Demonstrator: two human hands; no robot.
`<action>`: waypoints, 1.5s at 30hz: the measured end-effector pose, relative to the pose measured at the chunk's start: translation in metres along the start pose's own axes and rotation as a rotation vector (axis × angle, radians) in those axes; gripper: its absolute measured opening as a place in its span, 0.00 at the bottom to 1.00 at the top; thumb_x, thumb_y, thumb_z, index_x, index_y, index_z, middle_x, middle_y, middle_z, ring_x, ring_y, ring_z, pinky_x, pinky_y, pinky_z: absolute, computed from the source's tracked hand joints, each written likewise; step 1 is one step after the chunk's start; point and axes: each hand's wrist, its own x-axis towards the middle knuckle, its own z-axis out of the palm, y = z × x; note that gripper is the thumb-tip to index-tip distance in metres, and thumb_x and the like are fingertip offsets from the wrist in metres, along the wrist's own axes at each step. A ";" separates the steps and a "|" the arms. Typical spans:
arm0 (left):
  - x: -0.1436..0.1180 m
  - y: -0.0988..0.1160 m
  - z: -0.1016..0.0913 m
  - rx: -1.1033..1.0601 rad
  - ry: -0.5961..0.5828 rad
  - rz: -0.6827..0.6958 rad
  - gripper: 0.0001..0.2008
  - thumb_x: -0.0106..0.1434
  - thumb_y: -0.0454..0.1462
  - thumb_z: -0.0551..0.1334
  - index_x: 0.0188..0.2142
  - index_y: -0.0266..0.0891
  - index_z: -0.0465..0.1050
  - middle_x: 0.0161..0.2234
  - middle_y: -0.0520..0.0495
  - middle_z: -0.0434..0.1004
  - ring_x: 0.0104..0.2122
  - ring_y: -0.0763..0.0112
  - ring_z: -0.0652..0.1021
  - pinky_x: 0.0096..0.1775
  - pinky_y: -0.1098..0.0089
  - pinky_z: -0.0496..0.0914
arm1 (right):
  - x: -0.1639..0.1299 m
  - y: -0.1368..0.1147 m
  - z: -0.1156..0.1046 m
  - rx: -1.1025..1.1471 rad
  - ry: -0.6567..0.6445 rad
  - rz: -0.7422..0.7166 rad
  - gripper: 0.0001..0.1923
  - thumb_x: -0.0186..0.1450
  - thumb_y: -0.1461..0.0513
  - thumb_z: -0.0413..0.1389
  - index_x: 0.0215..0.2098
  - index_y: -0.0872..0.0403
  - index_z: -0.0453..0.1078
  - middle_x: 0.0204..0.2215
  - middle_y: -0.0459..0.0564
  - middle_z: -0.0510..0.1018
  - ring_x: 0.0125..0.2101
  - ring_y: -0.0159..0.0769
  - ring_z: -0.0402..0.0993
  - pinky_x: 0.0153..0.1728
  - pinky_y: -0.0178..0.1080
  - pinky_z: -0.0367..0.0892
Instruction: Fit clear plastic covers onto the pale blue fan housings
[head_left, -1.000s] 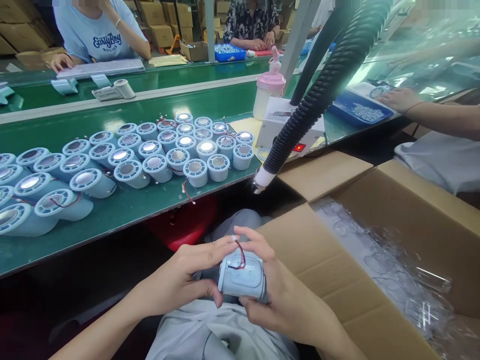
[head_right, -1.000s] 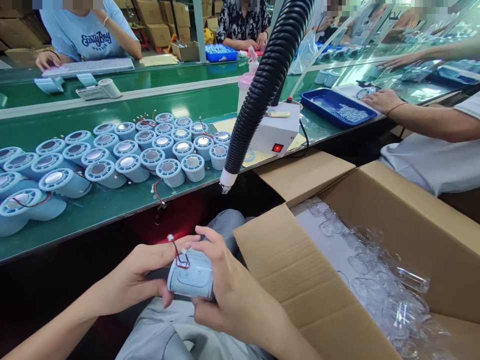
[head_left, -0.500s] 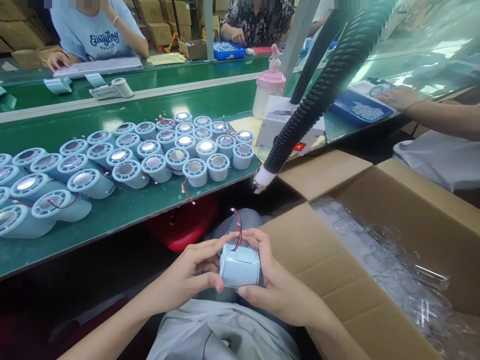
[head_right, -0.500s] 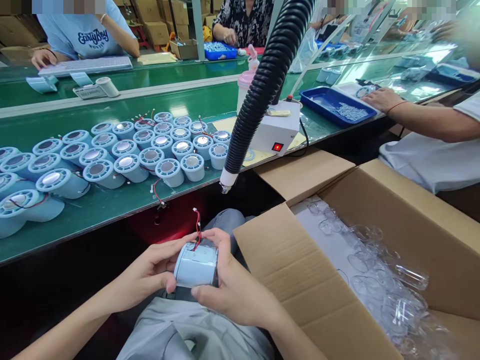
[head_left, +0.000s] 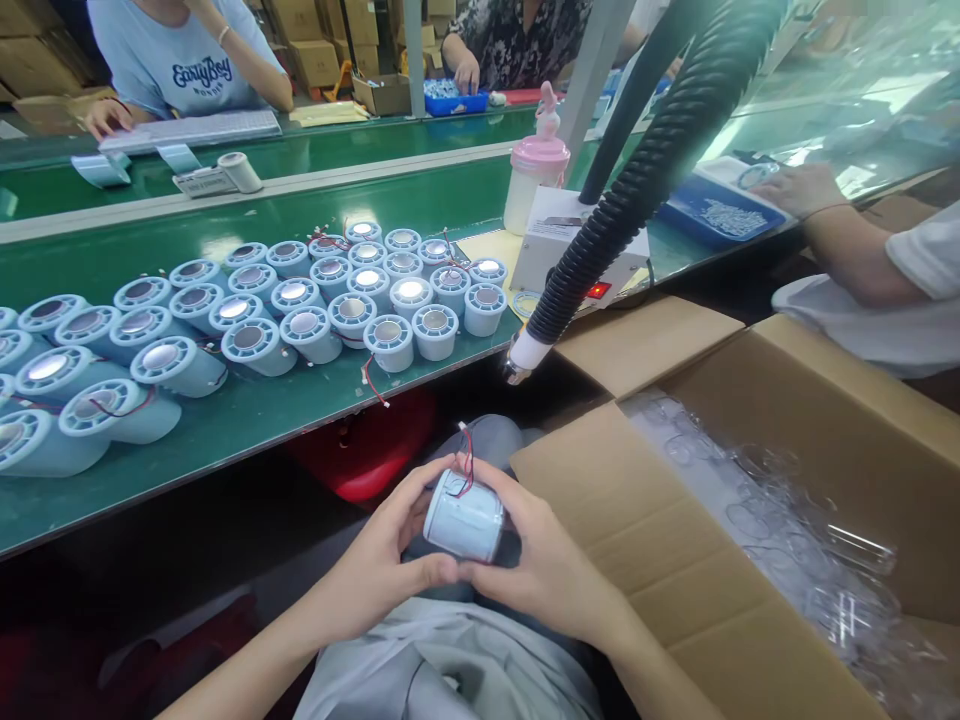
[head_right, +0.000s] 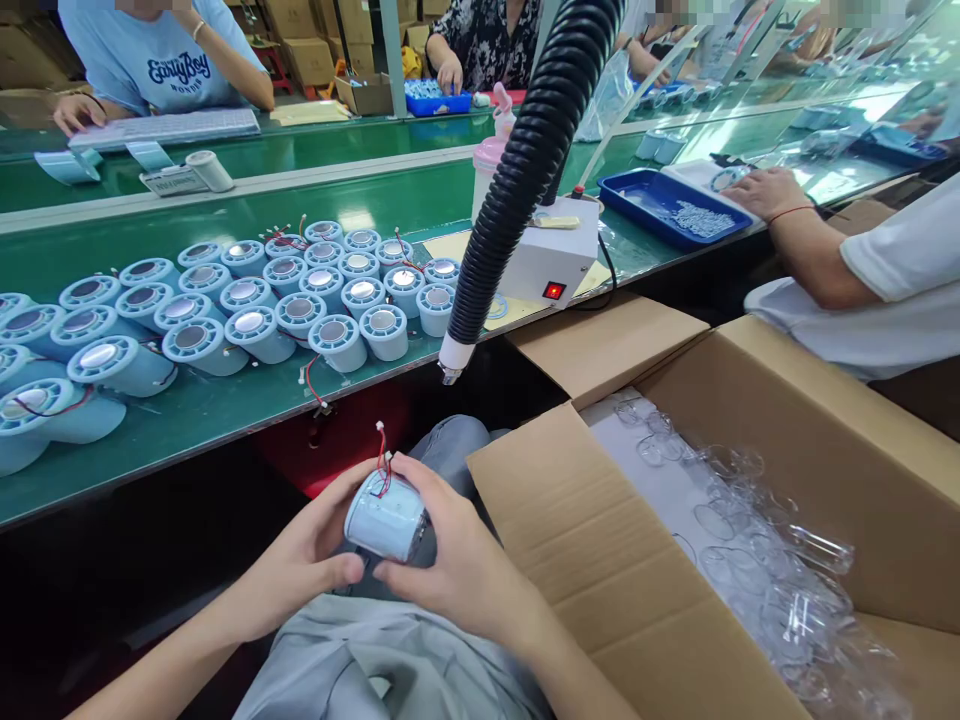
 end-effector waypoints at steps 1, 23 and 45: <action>0.003 -0.005 0.002 -0.048 0.088 -0.021 0.34 0.51 0.36 0.73 0.57 0.46 0.67 0.56 0.43 0.71 0.52 0.59 0.73 0.52 0.66 0.68 | 0.003 0.007 0.010 -0.085 0.067 -0.054 0.37 0.56 0.66 0.62 0.62 0.53 0.57 0.60 0.59 0.65 0.60 0.47 0.63 0.59 0.52 0.62; 0.030 -0.065 -0.086 -0.144 0.360 -0.107 0.25 0.42 0.42 0.77 0.38 0.30 0.79 0.36 0.40 0.80 0.33 0.66 0.77 0.34 0.71 0.70 | 0.051 0.082 0.086 -0.185 0.106 -0.029 0.28 0.52 0.64 0.57 0.52 0.55 0.64 0.48 0.56 0.77 0.47 0.45 0.76 0.49 0.44 0.72; -0.118 0.023 -0.068 0.217 0.485 0.023 0.33 0.43 0.42 0.75 0.48 0.42 0.66 0.37 0.51 0.71 0.30 0.74 0.69 0.30 0.76 0.64 | 0.172 -0.076 0.128 -0.905 -0.041 -0.131 0.32 0.65 0.55 0.56 0.63 0.60 0.56 0.51 0.63 0.70 0.45 0.57 0.74 0.41 0.50 0.70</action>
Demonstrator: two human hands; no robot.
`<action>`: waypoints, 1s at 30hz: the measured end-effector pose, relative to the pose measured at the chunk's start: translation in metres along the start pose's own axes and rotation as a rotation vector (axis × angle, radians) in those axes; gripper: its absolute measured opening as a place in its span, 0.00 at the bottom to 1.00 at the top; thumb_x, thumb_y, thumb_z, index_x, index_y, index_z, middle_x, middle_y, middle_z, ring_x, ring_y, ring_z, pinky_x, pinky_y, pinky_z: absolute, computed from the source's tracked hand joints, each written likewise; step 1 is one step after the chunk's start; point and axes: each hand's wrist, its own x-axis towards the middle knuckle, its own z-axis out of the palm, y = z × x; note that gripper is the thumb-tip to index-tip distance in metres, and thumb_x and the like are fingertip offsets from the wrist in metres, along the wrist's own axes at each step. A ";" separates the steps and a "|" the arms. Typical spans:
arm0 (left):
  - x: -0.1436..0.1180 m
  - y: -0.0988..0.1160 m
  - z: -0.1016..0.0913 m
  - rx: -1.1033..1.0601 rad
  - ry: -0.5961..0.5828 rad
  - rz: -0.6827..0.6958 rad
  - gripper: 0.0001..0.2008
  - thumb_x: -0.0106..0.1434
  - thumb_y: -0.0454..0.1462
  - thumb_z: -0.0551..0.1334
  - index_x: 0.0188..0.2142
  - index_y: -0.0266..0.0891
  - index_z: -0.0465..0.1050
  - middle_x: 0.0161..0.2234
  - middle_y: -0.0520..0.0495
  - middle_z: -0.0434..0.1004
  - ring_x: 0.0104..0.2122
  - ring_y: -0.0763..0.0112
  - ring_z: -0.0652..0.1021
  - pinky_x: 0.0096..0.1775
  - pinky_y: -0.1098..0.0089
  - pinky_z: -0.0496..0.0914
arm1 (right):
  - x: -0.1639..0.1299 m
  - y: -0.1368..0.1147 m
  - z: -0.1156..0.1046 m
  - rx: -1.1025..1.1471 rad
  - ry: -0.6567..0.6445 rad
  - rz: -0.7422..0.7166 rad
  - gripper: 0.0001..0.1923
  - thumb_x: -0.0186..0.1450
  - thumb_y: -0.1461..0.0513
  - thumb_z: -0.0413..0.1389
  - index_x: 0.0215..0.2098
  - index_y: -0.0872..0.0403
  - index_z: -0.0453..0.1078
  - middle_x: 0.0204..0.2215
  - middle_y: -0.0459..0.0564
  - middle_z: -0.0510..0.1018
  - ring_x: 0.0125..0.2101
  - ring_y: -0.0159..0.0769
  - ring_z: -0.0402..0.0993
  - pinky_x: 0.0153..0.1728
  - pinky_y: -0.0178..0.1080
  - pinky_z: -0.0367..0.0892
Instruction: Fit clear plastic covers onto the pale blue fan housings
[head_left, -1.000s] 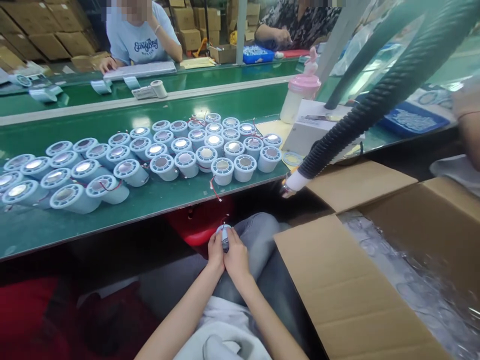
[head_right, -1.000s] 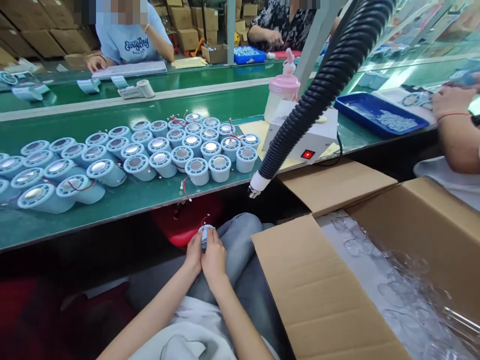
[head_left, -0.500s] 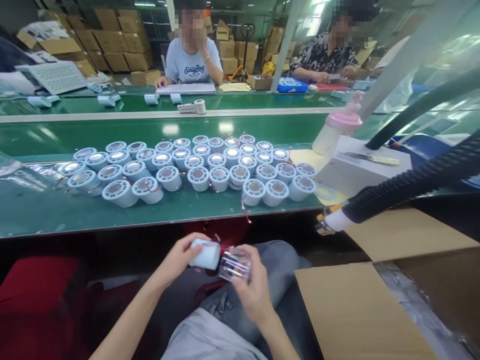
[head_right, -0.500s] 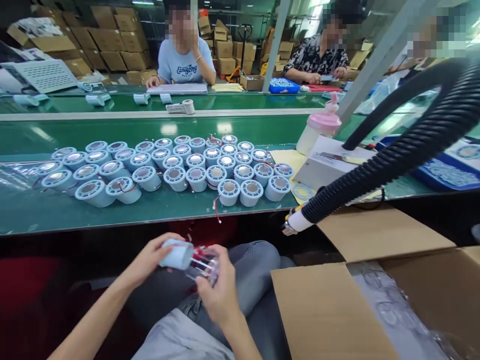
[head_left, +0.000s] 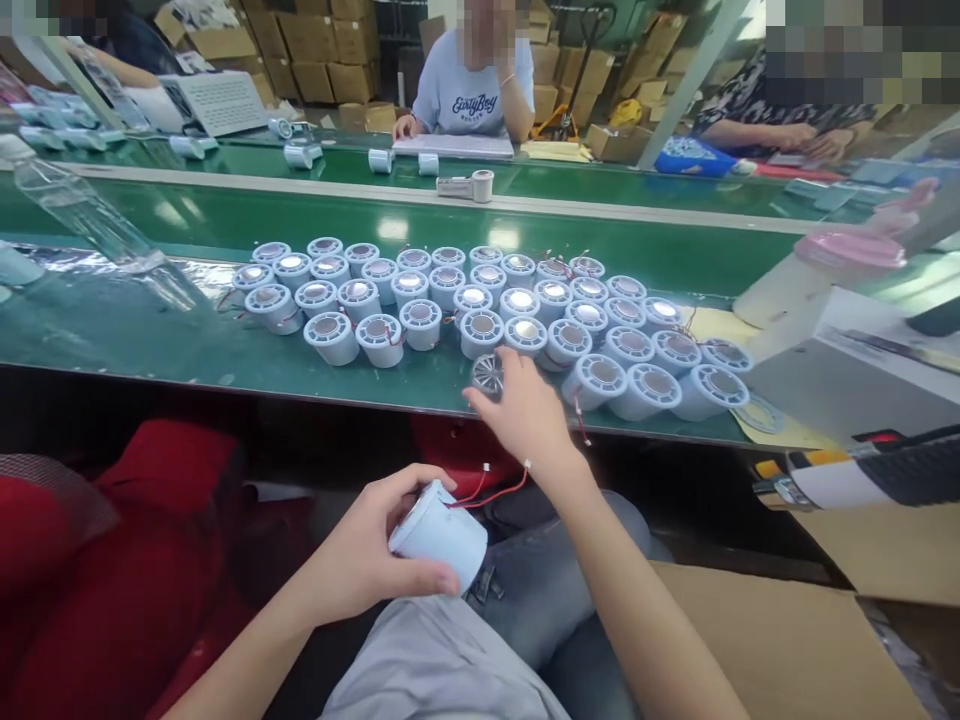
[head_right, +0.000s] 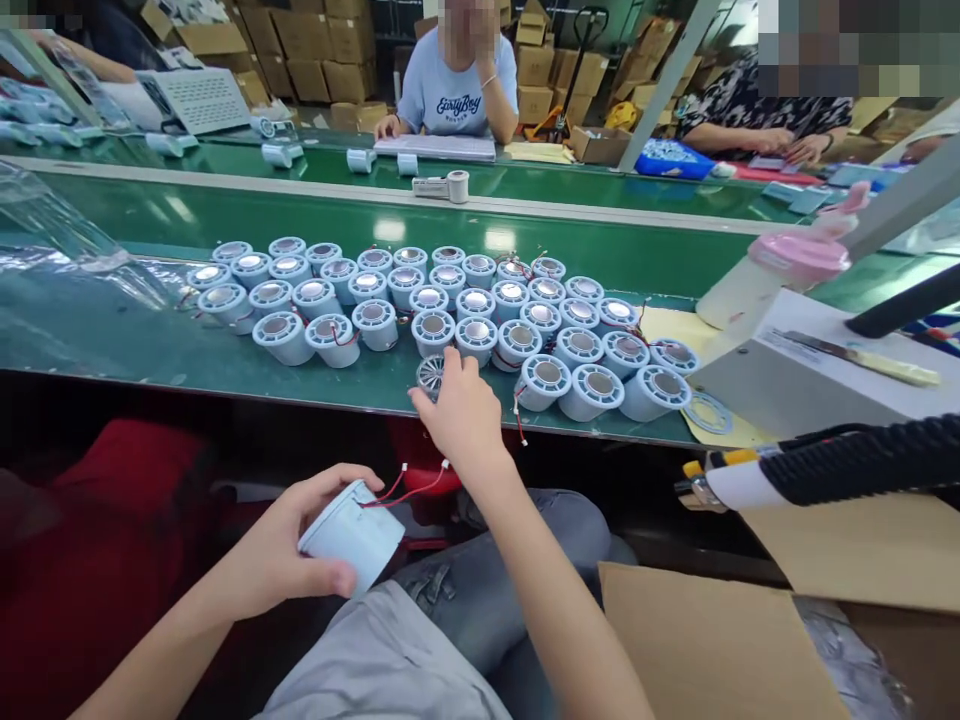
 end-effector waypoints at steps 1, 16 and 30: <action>0.000 0.001 -0.001 0.016 -0.009 0.006 0.34 0.43 0.43 0.75 0.49 0.41 0.67 0.37 0.51 0.71 0.30 0.74 0.70 0.31 0.76 0.65 | 0.003 -0.001 0.000 -0.017 -0.001 0.006 0.31 0.65 0.54 0.55 0.62 0.59 0.58 0.51 0.63 0.70 0.45 0.59 0.74 0.41 0.51 0.70; 0.015 0.019 0.027 0.221 -0.154 0.217 0.18 0.42 0.34 0.72 0.34 0.37 0.75 0.29 0.53 0.72 0.26 0.75 0.69 0.28 0.76 0.64 | -0.134 0.009 -0.014 1.191 -0.465 0.153 0.30 0.60 0.56 0.60 0.59 0.46 0.61 0.54 0.51 0.71 0.51 0.45 0.70 0.51 0.45 0.67; 0.008 0.023 0.039 0.129 -0.269 0.030 0.17 0.46 0.32 0.70 0.37 0.36 0.73 0.33 0.53 0.73 0.31 0.71 0.72 0.32 0.74 0.67 | -0.136 0.011 -0.010 1.177 -0.425 0.001 0.15 0.66 0.60 0.50 0.51 0.46 0.69 0.49 0.44 0.72 0.50 0.35 0.67 0.52 0.35 0.60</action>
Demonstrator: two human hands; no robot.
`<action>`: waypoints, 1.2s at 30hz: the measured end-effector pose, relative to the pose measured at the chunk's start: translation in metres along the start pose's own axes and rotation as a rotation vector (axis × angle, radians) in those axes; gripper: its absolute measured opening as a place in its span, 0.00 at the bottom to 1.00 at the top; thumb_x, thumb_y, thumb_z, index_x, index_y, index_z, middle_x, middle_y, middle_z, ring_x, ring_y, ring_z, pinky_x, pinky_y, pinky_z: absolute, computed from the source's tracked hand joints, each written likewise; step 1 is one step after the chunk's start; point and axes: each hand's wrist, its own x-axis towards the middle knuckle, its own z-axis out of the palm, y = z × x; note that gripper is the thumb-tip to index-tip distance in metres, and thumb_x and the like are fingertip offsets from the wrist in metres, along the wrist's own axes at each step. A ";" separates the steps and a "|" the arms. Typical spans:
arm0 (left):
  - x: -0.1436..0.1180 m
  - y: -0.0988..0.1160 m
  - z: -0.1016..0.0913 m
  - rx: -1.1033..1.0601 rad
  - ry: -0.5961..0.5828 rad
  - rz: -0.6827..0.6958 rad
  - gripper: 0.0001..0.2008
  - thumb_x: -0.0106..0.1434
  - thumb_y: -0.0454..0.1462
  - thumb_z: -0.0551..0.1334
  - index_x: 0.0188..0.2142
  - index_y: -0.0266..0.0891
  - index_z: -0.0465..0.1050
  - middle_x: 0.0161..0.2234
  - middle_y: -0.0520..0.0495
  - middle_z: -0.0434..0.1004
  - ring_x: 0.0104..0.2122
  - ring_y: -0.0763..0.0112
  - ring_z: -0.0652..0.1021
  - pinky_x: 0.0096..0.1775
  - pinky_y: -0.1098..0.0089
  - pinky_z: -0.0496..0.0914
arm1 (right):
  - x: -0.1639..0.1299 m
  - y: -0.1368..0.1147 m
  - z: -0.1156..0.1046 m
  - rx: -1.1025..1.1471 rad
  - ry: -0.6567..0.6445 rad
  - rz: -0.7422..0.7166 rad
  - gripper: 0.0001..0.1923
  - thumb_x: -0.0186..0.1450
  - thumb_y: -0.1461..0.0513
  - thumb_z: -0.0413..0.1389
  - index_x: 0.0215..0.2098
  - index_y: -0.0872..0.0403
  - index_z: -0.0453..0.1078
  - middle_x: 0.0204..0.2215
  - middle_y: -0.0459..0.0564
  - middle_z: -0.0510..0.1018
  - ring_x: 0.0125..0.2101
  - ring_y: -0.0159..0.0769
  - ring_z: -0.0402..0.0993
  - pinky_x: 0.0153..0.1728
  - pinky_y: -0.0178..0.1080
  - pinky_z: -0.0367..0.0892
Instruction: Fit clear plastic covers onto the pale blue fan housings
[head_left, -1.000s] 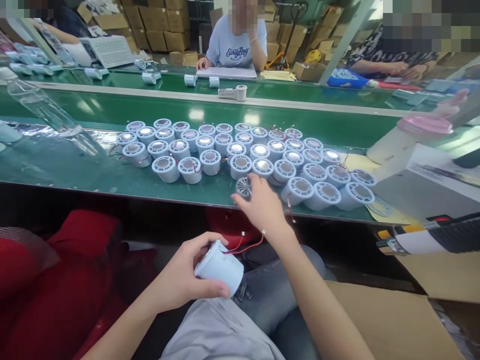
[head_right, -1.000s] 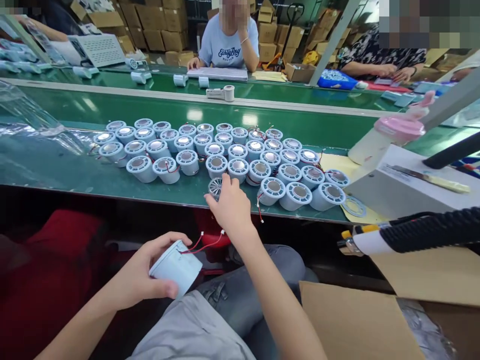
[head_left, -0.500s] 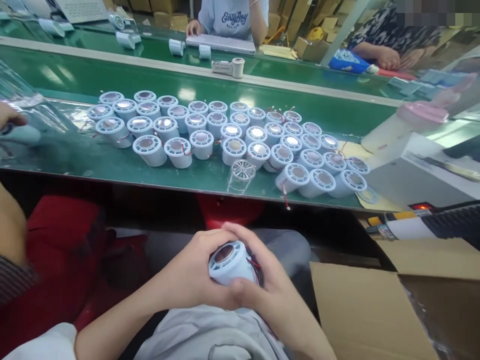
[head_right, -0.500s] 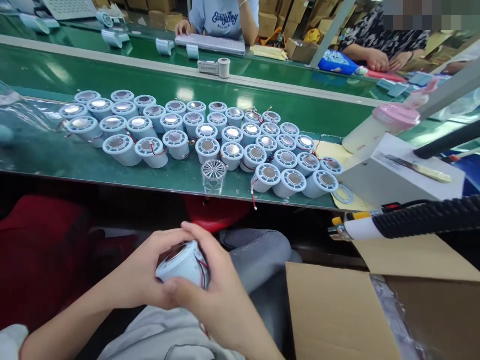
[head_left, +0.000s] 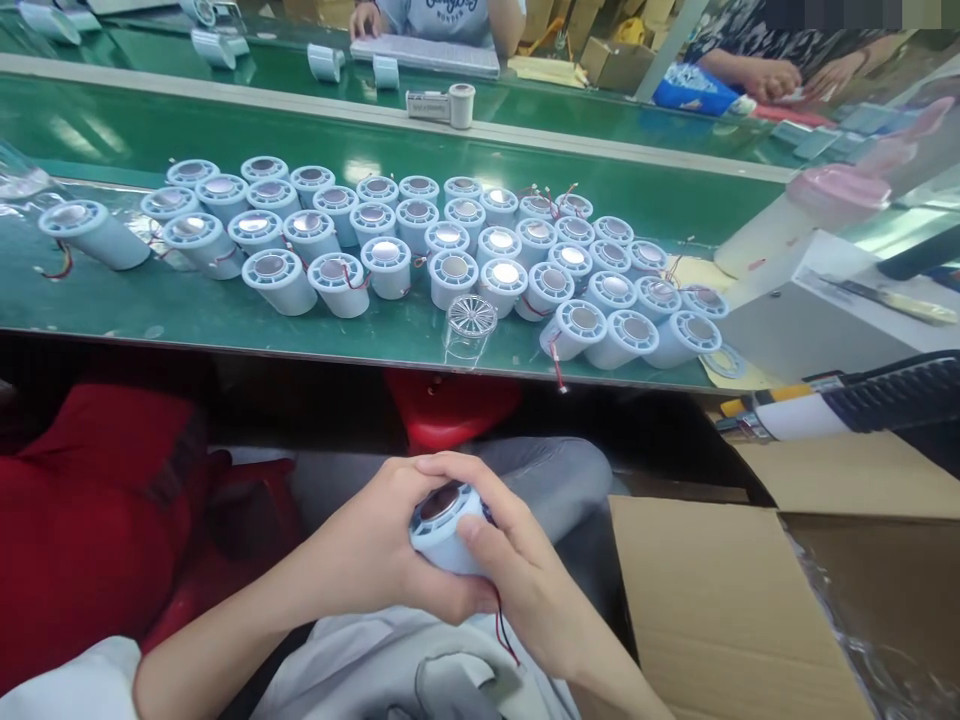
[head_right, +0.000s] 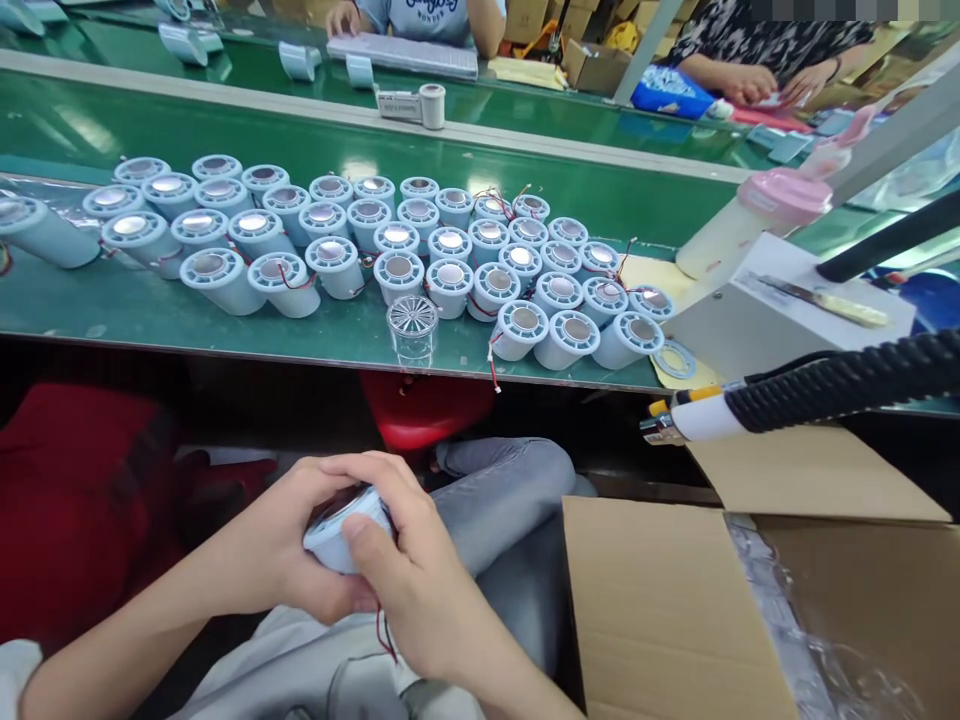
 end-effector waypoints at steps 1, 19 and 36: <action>0.000 0.001 0.001 -0.014 -0.008 -0.014 0.17 0.45 0.32 0.69 0.37 0.36 0.73 0.32 0.53 0.73 0.30 0.72 0.72 0.31 0.74 0.66 | 0.000 0.001 0.000 0.002 -0.003 0.008 0.16 0.66 0.60 0.51 0.51 0.47 0.68 0.49 0.45 0.71 0.49 0.36 0.67 0.52 0.36 0.60; 0.001 0.001 0.011 0.041 -0.010 -0.015 0.12 0.44 0.31 0.68 0.30 0.35 0.72 0.26 0.56 0.68 0.25 0.77 0.68 0.25 0.77 0.60 | -0.010 -0.004 -0.003 0.098 0.011 0.164 0.26 0.55 0.67 0.47 0.52 0.47 0.65 0.51 0.44 0.70 0.50 0.40 0.65 0.53 0.42 0.58; -0.001 -0.002 0.009 0.175 0.036 -0.015 0.14 0.45 0.36 0.70 0.32 0.35 0.74 0.30 0.53 0.72 0.29 0.72 0.70 0.28 0.75 0.64 | -0.010 -0.001 -0.003 0.048 -0.015 0.128 0.24 0.59 0.67 0.45 0.53 0.46 0.63 0.53 0.44 0.70 0.52 0.39 0.65 0.53 0.41 0.59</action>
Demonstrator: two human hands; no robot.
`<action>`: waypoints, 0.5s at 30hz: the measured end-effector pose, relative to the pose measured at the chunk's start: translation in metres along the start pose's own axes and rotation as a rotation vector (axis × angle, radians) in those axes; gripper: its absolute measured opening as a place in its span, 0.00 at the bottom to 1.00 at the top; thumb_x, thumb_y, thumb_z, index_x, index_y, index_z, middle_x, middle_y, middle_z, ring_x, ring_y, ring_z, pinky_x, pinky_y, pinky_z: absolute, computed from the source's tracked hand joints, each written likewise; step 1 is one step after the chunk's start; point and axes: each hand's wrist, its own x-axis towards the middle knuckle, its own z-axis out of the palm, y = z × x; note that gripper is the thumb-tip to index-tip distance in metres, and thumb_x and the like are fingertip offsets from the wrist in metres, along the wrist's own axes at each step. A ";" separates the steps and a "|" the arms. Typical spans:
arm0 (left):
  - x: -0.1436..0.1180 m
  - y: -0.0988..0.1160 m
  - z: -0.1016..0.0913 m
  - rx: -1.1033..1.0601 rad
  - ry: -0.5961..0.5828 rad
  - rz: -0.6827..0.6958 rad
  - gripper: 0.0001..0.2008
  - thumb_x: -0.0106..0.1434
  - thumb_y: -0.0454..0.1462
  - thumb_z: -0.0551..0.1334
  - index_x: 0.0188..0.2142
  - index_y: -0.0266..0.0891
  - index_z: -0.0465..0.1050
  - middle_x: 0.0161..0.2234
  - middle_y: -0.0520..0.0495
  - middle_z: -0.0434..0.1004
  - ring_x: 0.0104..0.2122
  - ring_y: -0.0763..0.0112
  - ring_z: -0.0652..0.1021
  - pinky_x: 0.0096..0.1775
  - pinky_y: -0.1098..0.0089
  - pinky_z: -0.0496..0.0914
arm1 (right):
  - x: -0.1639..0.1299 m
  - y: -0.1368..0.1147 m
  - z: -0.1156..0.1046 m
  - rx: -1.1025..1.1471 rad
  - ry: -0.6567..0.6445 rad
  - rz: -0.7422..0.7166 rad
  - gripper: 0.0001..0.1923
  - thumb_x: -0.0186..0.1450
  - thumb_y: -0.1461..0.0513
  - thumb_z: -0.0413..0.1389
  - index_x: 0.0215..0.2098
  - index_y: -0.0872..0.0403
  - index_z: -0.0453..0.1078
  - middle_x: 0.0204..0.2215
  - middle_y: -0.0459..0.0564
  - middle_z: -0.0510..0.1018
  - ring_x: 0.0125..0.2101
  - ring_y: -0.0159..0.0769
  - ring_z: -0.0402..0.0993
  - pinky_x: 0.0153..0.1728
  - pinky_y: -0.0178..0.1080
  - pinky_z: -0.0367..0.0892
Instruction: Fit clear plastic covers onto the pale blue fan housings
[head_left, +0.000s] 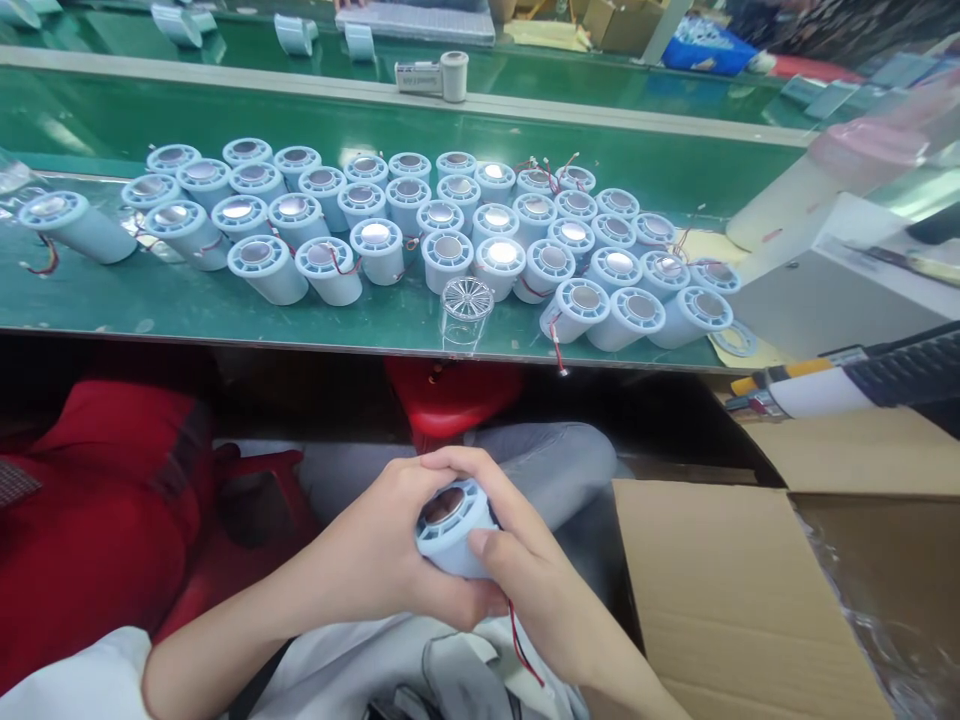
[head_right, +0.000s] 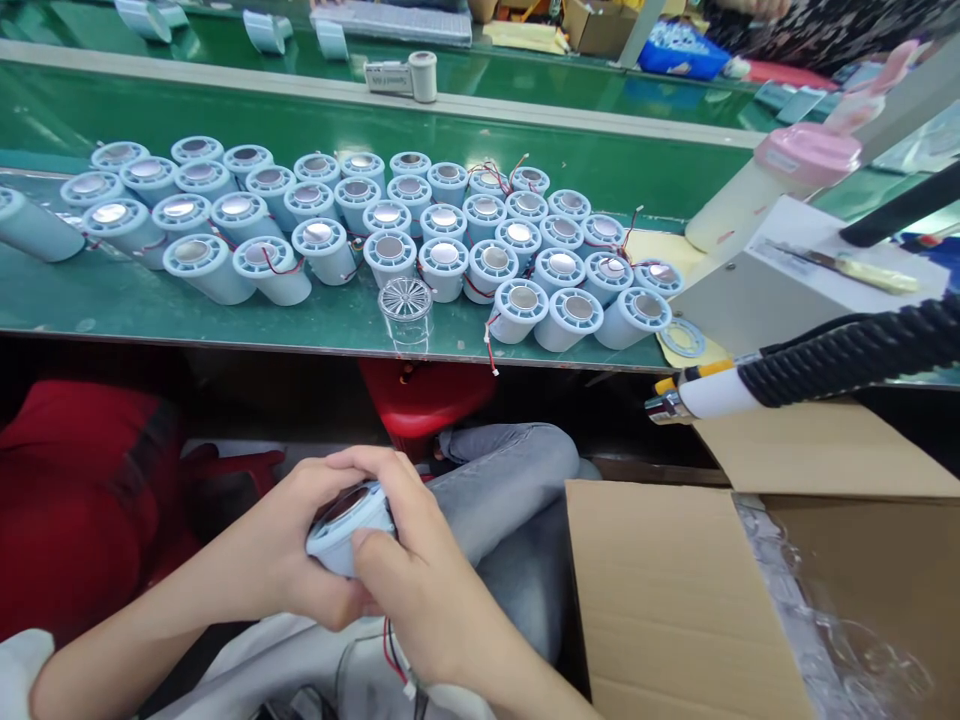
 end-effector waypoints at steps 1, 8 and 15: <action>0.000 0.000 0.000 -0.003 0.001 0.000 0.14 0.45 0.36 0.70 0.32 0.35 0.74 0.30 0.52 0.72 0.29 0.72 0.71 0.28 0.75 0.64 | 0.000 0.000 0.000 0.000 -0.005 0.002 0.25 0.59 0.67 0.45 0.53 0.46 0.63 0.53 0.44 0.70 0.53 0.38 0.64 0.53 0.41 0.59; -0.003 -0.001 0.001 -0.027 -0.013 -0.013 0.12 0.44 0.34 0.70 0.31 0.36 0.73 0.28 0.54 0.70 0.28 0.74 0.70 0.26 0.76 0.62 | -0.002 0.001 0.002 0.019 -0.001 0.021 0.27 0.57 0.68 0.44 0.54 0.45 0.63 0.53 0.43 0.69 0.54 0.38 0.64 0.54 0.41 0.59; -0.003 -0.002 0.001 -0.018 -0.005 -0.019 0.13 0.44 0.34 0.70 0.30 0.35 0.72 0.27 0.54 0.69 0.27 0.74 0.68 0.26 0.76 0.61 | -0.004 0.001 0.003 -0.007 0.016 0.017 0.26 0.57 0.67 0.46 0.54 0.46 0.63 0.54 0.44 0.70 0.52 0.40 0.65 0.54 0.43 0.59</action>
